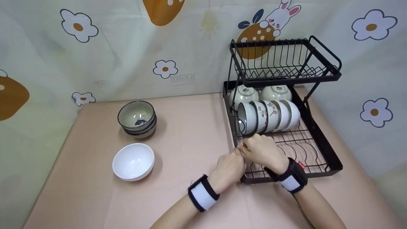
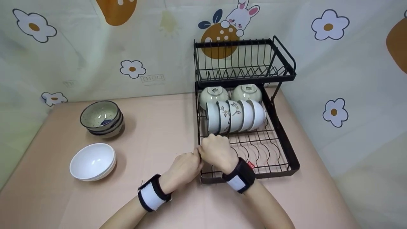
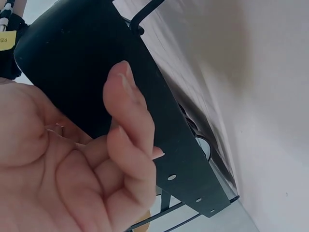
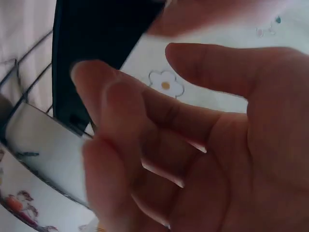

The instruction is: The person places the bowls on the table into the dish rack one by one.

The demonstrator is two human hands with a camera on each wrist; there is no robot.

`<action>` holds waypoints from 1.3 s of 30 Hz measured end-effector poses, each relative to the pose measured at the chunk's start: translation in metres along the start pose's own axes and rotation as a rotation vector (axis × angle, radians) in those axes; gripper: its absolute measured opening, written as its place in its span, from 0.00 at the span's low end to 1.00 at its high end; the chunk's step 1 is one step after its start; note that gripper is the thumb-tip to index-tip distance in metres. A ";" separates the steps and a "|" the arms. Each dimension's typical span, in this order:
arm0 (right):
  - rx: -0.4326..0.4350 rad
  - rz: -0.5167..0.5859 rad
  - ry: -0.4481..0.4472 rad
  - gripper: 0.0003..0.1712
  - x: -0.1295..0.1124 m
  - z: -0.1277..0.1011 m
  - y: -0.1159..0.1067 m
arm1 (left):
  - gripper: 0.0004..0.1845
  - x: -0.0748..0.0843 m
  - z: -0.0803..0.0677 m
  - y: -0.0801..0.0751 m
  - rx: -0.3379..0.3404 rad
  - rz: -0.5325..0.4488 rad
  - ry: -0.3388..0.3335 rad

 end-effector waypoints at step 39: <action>-0.286 0.029 -0.075 0.20 -0.011 -0.001 0.026 | 0.22 -0.252 -0.108 -0.119 -0.189 -0.208 -0.798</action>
Point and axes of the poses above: each hand's wrist, its own z-axis towards the middle knuckle, its own y-axis out of the palm, x = y × z, the point moved 8 cm from there along z, towards the middle knuckle, and after that the axes turned 4 degrees about z, right-handed, at the moved point
